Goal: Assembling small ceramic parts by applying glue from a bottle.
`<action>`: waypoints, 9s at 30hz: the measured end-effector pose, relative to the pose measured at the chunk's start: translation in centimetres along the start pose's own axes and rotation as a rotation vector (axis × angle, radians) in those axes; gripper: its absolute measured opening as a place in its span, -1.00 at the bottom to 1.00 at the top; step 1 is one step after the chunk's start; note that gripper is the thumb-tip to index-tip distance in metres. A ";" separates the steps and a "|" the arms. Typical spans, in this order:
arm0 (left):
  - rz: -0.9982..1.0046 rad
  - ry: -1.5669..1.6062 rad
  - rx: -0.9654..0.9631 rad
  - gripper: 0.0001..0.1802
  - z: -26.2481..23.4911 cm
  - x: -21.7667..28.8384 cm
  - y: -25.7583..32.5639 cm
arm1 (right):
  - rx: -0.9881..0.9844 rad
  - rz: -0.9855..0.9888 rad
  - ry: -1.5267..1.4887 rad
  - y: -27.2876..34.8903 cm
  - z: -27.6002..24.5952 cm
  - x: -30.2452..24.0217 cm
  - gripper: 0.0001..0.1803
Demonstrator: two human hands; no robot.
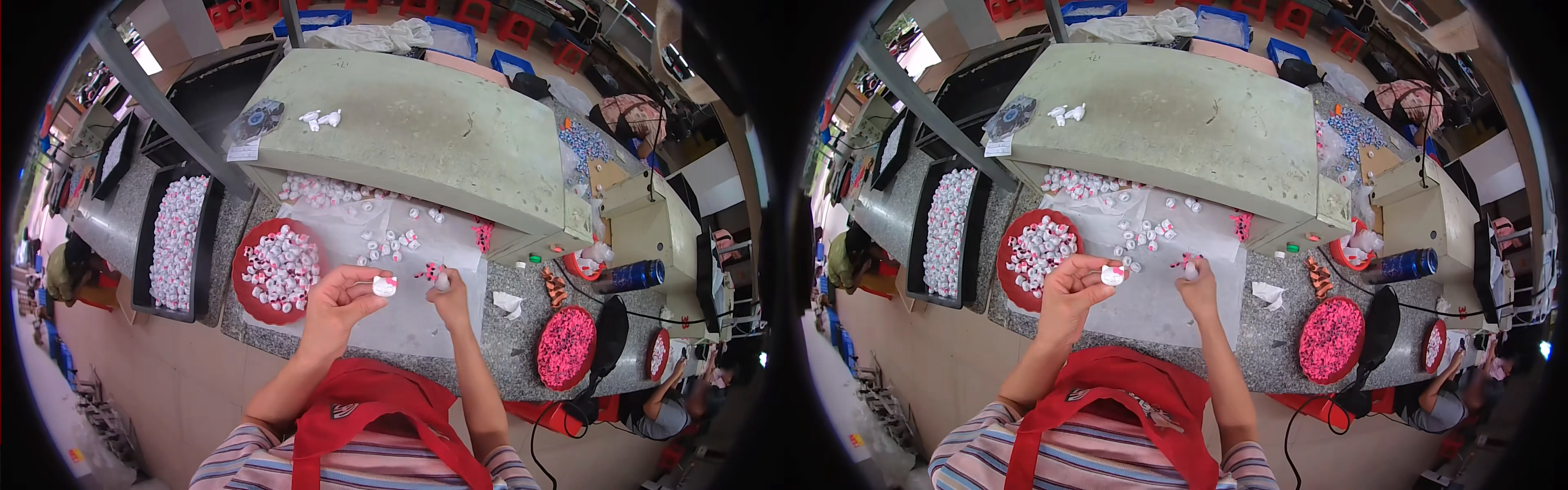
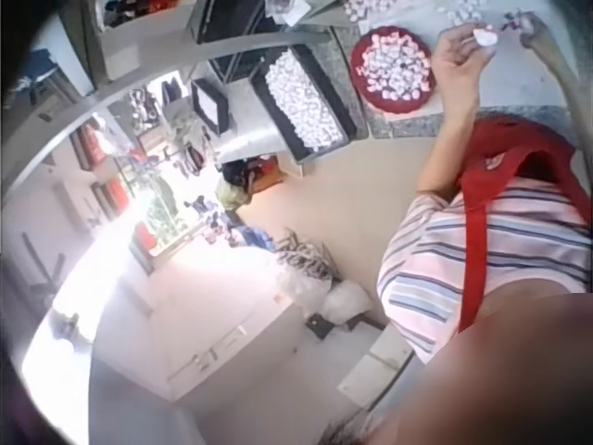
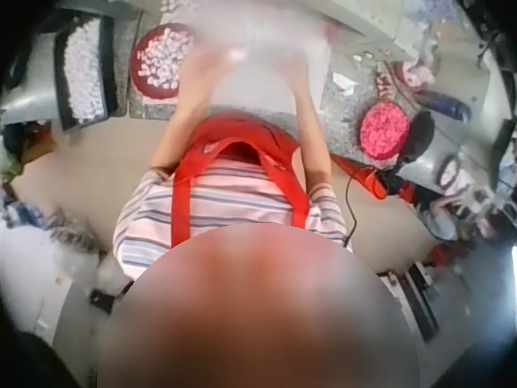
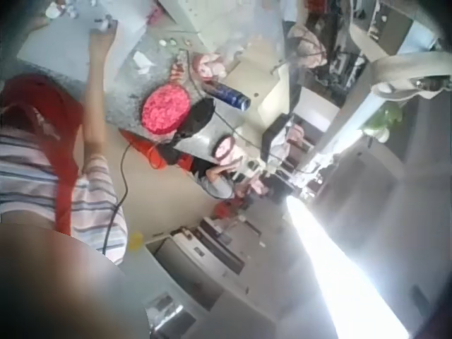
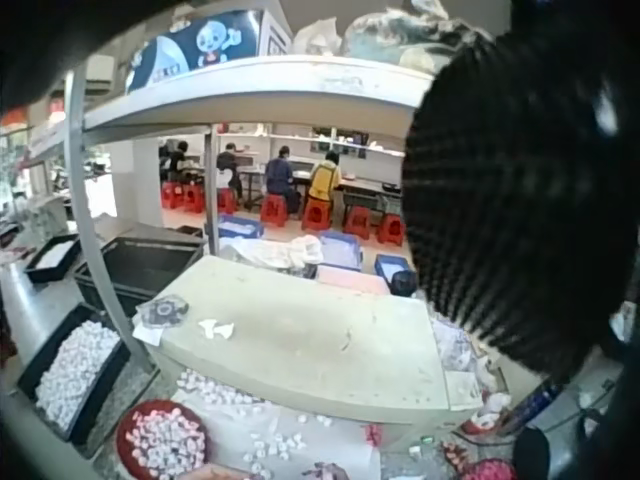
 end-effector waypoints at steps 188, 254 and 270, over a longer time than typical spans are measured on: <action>0.301 -0.152 -0.052 -0.66 3.5 2.8 4.7 | 0.194 -0.801 -0.028 14.9 -8.1 -22.9 -0.78; 0.135 -0.063 -0.032 -0.67 2.9 1.1 4.4 | -0.216 -0.047 -0.596 10.1 -5.0 -19.7 -0.90; 0.147 0.024 -0.120 -0.71 3.1 1.8 4.8 | -0.018 -0.315 -0.372 11.5 -4.6 -20.0 -0.81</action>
Point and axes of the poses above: each hand's wrist, its own y-axis away from the middle knuckle, its own z-axis out of the palm, x = y × z, the point moved 3 cm from there along -y, towards the middle knuckle, and after that the axes turned 3 degrees about x, right-handed, at the moved point
